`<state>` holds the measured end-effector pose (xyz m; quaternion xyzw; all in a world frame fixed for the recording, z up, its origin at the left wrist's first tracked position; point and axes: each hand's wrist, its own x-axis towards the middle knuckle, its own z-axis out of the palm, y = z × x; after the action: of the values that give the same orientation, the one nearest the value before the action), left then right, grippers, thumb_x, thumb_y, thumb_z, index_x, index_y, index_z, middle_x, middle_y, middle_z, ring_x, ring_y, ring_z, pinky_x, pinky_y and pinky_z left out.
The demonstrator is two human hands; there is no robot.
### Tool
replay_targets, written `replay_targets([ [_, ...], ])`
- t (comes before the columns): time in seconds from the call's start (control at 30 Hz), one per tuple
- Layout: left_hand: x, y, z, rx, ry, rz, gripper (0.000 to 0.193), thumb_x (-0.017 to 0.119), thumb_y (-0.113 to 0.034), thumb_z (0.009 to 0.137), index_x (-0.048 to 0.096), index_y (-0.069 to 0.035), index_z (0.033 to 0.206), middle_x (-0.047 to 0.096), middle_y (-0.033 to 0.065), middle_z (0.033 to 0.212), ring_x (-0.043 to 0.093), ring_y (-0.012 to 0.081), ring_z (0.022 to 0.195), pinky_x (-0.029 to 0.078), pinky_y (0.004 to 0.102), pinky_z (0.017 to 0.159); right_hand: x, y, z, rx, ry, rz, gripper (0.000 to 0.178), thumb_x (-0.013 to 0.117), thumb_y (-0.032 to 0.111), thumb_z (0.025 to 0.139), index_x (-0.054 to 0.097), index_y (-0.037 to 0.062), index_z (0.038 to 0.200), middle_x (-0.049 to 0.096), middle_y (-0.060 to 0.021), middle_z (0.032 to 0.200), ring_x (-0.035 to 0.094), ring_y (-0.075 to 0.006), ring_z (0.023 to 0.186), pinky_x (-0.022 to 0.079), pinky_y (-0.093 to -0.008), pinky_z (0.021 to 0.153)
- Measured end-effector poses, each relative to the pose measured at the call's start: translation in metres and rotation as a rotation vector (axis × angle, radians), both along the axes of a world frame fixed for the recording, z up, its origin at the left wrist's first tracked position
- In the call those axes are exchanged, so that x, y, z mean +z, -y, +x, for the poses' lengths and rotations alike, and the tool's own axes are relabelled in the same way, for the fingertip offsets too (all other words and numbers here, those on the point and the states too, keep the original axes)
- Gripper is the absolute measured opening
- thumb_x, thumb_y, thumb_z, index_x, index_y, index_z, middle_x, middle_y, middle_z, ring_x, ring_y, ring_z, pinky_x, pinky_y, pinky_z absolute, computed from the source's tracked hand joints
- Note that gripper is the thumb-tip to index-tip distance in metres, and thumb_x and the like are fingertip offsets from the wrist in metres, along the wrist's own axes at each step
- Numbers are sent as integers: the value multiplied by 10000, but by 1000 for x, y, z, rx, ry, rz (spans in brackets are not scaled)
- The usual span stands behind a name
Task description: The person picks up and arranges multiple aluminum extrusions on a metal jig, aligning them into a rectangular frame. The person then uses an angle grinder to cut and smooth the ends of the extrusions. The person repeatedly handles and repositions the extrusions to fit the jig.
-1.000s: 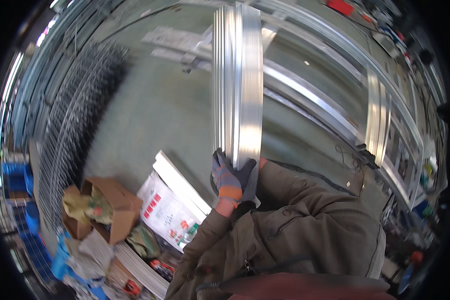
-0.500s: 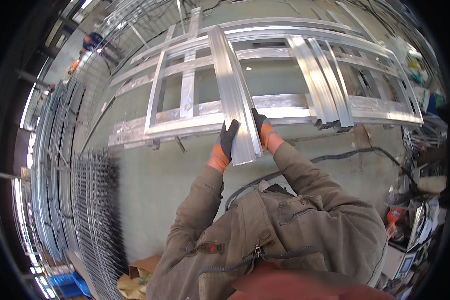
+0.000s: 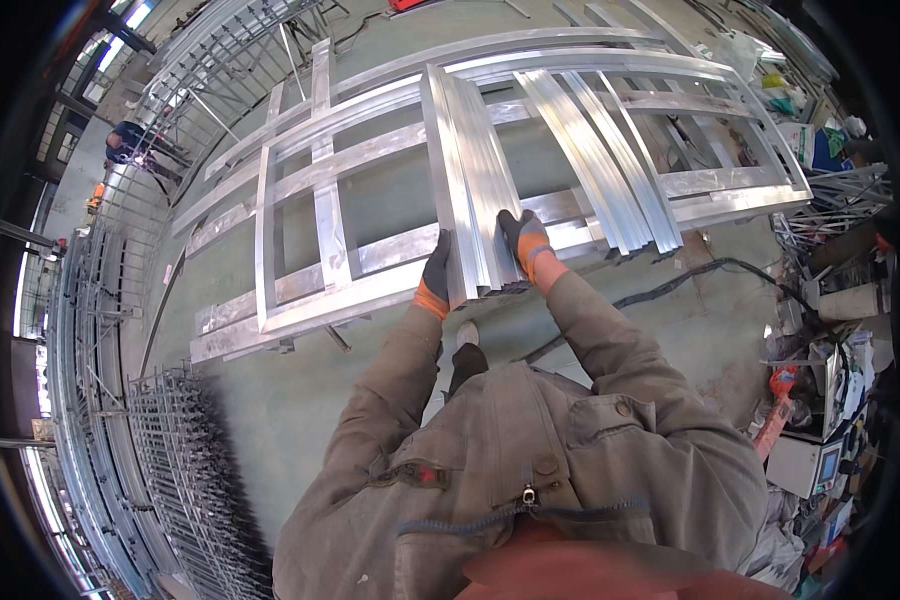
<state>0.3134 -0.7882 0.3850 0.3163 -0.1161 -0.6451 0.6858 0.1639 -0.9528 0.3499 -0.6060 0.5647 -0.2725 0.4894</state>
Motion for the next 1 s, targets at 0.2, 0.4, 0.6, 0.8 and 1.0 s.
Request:
replay_targets([
  [0.2, -70, 10, 35, 71, -151, 34, 622, 591, -569, 1147, 648, -73, 1516, 751, 116, 1396, 733, 277, 1248, 599, 442, 1086, 1, 13, 26, 110, -282, -64, 751, 739, 509, 973, 638, -56, 1458, 749, -311, 1339, 715, -460, 1264, 551, -483, 1079],
  [0.4, -128, 6, 54, 85, -138, 68, 572, 585, -511, 1158, 636, -74, 1524, 735, 117, 1427, 714, 290, 1273, 592, 462, 1099, -10, 16, 21, 239, -259, -164, 772, 739, 451, 1000, 552, -15, 1586, 682, -308, 1487, 646, -473, 1390, 512, -482, 1169],
  [0.6, -145, 17, 78, 426, 933, 494, 330, 715, -285, 1081, 801, -21, 1260, 835, 115, 1134, 748, 251, 1028, 583, 391, 941, -28, -2, -26, 263, 6, -8, 771, 750, 474, 1007, 571, -3, 1587, 696, -268, 1494, 671, -406, 1374, 534, -455, 1127],
  [0.8, -83, 35, 47, 375, 924, 531, 801, 744, -457, 1046, 492, 35, 1625, 658, 252, 1435, 628, 274, 1264, 516, 362, 1094, -48, -81, -71, 265, -12, -118, 1043, 876, 558, 924, 454, -83, 1630, 565, -318, 1600, 561, -422, 1489, 472, -468, 1222],
  [1.0, -48, 48, 12, 161, 1406, 771, 1328, 923, -625, 811, 234, -2, 1760, 389, 272, 1742, 454, 471, 1568, 440, 489, 1280, -50, -101, -61, 214, -163, -316, 1225, 957, 542, 816, 340, -41, 1701, 505, -313, 1637, 509, -455, 1510, 440, -499, 1255],
])
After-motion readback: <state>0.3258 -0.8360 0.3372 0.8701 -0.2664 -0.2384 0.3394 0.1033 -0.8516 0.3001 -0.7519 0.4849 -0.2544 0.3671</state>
